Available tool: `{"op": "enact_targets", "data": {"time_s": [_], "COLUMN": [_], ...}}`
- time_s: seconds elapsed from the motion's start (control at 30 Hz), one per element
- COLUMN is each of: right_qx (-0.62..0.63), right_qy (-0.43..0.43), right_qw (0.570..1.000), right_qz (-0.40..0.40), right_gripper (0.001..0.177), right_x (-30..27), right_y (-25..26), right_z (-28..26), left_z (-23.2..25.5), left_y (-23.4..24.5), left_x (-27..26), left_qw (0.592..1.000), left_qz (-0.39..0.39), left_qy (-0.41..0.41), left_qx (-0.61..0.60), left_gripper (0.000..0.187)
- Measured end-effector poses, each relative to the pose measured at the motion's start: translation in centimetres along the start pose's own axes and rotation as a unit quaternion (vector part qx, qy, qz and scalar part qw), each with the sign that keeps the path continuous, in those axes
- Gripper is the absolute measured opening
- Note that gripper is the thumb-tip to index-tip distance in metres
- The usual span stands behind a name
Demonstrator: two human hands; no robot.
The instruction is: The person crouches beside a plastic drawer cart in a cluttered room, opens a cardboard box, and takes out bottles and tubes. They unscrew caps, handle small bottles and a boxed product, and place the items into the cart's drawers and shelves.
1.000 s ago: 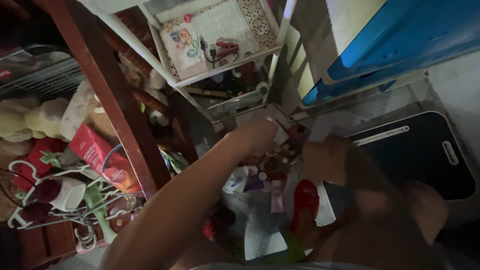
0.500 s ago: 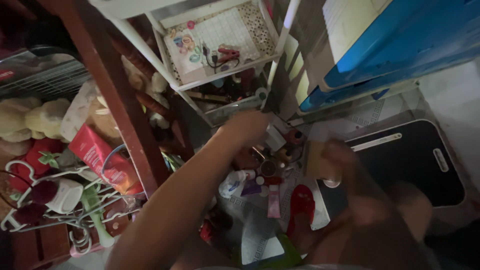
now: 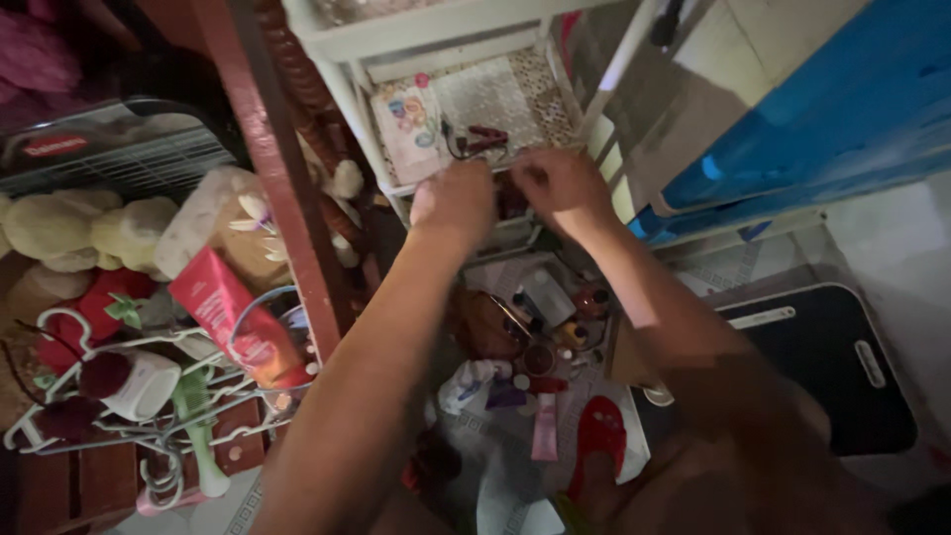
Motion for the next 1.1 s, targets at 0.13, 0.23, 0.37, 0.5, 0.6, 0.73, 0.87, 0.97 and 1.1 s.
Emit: {"op": "enact_targets", "data": {"time_s": [0.13,0.23,0.37,0.5,0.6,0.73,0.87,0.97,1.1], "right_qx": [-0.019,-0.073,-0.113,-0.069,-0.044,0.045,0.055,0.096,0.105], "right_qy": [0.052,0.047,0.058,0.076,0.06,-0.079,0.009,0.026,-0.079], "right_qw": [0.998,0.996,0.988,0.994,0.997,0.994,0.994,0.988,0.988], "right_qz": [0.034,0.019,-0.087,-0.042,0.027,0.06,0.094,0.116,0.084], "right_gripper": [0.014,0.019,0.016,0.023,0.023,0.028,0.023,0.021,0.023], "right_x": [5.9,7.6,8.4,7.7,7.1,7.1,7.4,7.4,7.1], "right_y": [-1.4,-2.9,-5.5,-6.2,-5.9,-6.6,-6.5,-5.7,-5.6], "right_z": [-1.8,-0.8,1.4,3.3,4.6,7.2,7.1,7.2,8.2], "left_z": [-1.6,-2.0,-2.8,-3.3,-3.9,-3.9,-3.9,-4.1,-3.8], "left_y": [1.9,2.8,3.1,3.0,2.6,2.7,2.5,2.8,3.0], "left_x": [0.2,0.1,0.1,0.3,0.3,0.3,0.3,0.2,0.1], "left_qw": [0.997,0.994,0.994,0.994,0.992,0.992,0.993,0.994,0.994], "left_qz": [0.028,0.055,0.03,0.047,0.008,0.013,0.017,0.011,-0.013], "left_qy": [0.054,0.072,0.096,0.102,0.122,0.121,0.114,0.108,0.105], "left_qx": [0.055,0.058,0.039,0.019,-0.032,-0.036,-0.031,-0.033,0.0], "left_gripper": [0.026,0.024,0.022,0.025,0.021,0.022,0.023,0.024,0.026]}}
Point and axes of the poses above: each hand's wrist, its own x-axis towards the middle knuckle, its own y-axis out of the back of the hand, z = x × y, the point moved 6 cm from there along x, towards the middle knuckle, and after that the axes turned 1 degree about z, right-handed, at the moved point
